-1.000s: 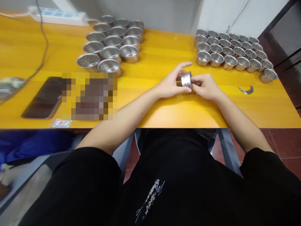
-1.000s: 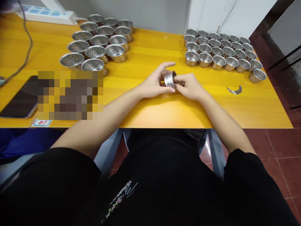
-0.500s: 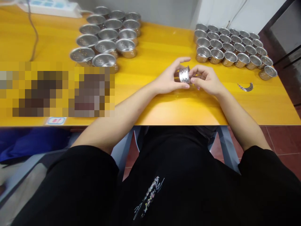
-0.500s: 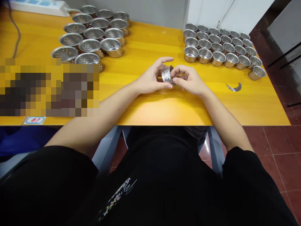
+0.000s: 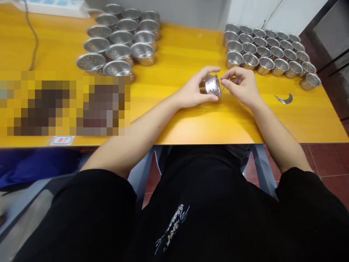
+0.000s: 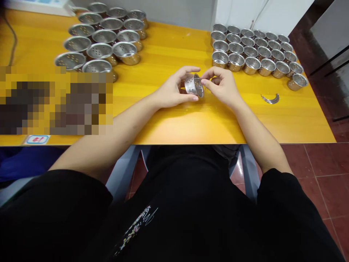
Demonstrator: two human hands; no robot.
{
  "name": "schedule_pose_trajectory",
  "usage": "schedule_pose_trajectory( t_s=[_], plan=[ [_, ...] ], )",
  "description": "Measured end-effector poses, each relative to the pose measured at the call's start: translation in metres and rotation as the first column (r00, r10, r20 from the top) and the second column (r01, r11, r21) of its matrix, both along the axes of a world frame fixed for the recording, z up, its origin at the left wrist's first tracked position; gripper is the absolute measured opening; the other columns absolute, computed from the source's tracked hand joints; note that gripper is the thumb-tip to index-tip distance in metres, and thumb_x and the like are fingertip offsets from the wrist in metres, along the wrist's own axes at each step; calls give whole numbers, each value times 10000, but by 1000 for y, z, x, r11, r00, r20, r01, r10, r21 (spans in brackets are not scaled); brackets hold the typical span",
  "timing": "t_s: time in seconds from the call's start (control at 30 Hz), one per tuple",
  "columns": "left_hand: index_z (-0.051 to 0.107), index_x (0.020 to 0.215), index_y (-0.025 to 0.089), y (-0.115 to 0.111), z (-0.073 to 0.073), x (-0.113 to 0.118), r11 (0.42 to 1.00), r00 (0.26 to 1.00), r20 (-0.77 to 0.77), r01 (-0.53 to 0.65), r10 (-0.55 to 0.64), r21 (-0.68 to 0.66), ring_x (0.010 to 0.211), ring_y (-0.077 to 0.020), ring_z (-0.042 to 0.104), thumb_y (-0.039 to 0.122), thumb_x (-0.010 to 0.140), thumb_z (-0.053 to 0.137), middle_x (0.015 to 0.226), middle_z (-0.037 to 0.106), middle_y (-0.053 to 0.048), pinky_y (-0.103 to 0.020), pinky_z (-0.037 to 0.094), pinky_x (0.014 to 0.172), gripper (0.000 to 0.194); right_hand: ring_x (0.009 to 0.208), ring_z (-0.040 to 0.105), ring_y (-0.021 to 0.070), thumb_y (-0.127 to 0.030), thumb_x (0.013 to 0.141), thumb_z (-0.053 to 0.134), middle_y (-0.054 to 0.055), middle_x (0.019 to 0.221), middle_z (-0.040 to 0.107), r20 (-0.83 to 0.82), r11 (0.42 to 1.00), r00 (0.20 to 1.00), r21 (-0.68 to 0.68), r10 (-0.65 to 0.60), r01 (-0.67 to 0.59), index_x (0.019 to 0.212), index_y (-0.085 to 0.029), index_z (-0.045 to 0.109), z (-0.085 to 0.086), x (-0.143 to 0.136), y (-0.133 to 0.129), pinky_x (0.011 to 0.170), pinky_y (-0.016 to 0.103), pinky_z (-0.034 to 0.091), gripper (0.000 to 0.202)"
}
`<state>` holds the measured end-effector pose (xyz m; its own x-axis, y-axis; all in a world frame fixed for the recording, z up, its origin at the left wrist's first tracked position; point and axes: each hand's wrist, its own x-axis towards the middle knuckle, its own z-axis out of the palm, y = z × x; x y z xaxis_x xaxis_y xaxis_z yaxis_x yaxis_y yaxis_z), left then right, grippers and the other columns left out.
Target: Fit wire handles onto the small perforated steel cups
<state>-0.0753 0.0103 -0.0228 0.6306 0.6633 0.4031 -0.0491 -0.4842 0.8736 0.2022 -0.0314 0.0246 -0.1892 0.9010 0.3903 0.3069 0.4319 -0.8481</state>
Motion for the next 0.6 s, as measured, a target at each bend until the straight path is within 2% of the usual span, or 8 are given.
schedule_pose_trajectory(
  t_s=[0.17,0.4,0.6],
  plan=[
    [665,1789,292,-5,7,0,1000,1000,1,-7,7,-7,1471,-454,834,819,786,1199,1662,767,-195,-639,714,1292,1252,773,717,225,-893,873,1124,68,983,801,-7,999,999,-9,35,-35,1021,-276,831,1,0,-2,634,382,639,699],
    [668,1785,285,-4,7,-1,999,1000,4,-28,28,19,1495,-464,825,843,799,1181,1673,761,-210,-628,727,1268,1244,881,783,265,-872,847,1151,67,958,804,-22,997,997,-22,79,-80,999,-280,818,6,-3,-7,696,390,693,696],
    [680,1767,292,-6,9,0,1000,1000,4,-24,23,14,1473,-454,823,922,754,1184,1609,781,-193,-609,726,1256,1295,782,739,232,-855,803,1198,39,875,793,-46,989,989,-32,141,-143,1003,-274,851,4,1,-4,626,366,636,706]
  ],
)
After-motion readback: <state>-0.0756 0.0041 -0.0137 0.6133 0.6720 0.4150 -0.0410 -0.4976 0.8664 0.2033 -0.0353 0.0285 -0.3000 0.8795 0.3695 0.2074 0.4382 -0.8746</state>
